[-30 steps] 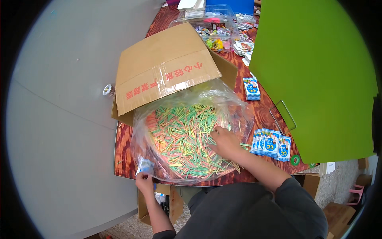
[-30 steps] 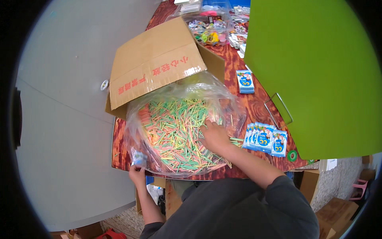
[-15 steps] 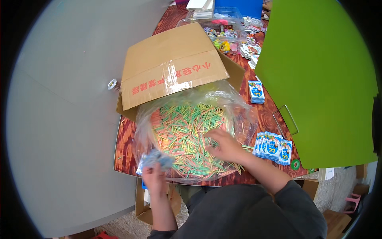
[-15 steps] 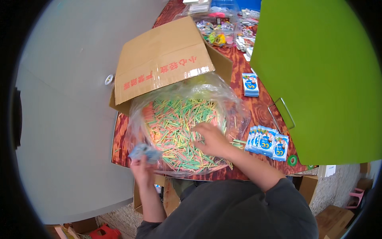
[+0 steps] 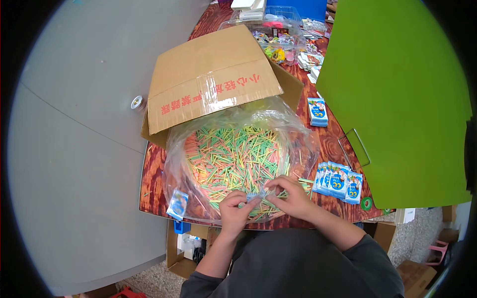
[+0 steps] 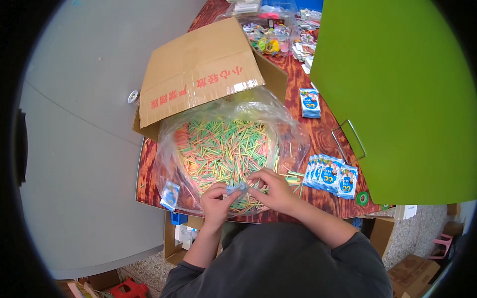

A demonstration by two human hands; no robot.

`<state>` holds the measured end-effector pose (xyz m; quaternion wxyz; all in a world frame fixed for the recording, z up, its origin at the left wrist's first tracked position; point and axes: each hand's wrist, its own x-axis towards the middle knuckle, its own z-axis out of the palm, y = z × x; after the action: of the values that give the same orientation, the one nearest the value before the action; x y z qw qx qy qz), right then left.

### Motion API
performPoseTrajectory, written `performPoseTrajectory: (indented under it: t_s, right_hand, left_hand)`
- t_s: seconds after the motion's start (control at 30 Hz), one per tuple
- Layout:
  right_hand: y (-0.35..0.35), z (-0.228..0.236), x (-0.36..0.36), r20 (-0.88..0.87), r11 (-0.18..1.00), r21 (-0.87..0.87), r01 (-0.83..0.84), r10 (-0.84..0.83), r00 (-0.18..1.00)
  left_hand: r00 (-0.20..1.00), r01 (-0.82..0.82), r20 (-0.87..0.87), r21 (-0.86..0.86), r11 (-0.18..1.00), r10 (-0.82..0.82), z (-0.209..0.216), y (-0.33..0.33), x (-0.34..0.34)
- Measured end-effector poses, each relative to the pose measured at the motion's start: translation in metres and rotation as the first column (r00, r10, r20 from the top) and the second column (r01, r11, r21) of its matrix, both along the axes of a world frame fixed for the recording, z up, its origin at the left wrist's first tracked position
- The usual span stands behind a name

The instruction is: Packing small colorful items into blue labeled packets.

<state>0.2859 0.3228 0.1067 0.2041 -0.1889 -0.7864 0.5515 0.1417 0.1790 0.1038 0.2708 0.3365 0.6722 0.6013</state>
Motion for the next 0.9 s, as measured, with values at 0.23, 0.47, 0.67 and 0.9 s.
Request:
performPoseTrajectory:
  t_s: [0.23,0.47,0.67,0.9]
  right_hand:
    - [-0.012,0.036,0.015,-0.234,0.932,0.362,-0.022,0.113,0.966]
    - [-0.012,0.036,0.014,0.066,0.856,0.478,-0.195,0.186,0.980]
    - [-0.005,0.024,0.017,0.131,0.849,0.301,-0.435,0.415,0.900]
    - [-0.012,0.014,0.018,0.198,0.809,0.204,-0.551,0.517,0.833]
  left_hand:
    - [0.990,-0.029,-0.137,0.115,0.993,0.044,-0.005,0.001,0.005]
    - [0.840,0.055,-0.543,0.073,0.996,-0.006,-0.004,-0.001,0.004]
    - [0.628,0.125,-0.757,-0.128,0.984,-0.178,0.015,0.008,-0.012]
    - [0.502,0.301,-0.778,-0.252,0.920,-0.377,-0.003,0.000,-0.008]
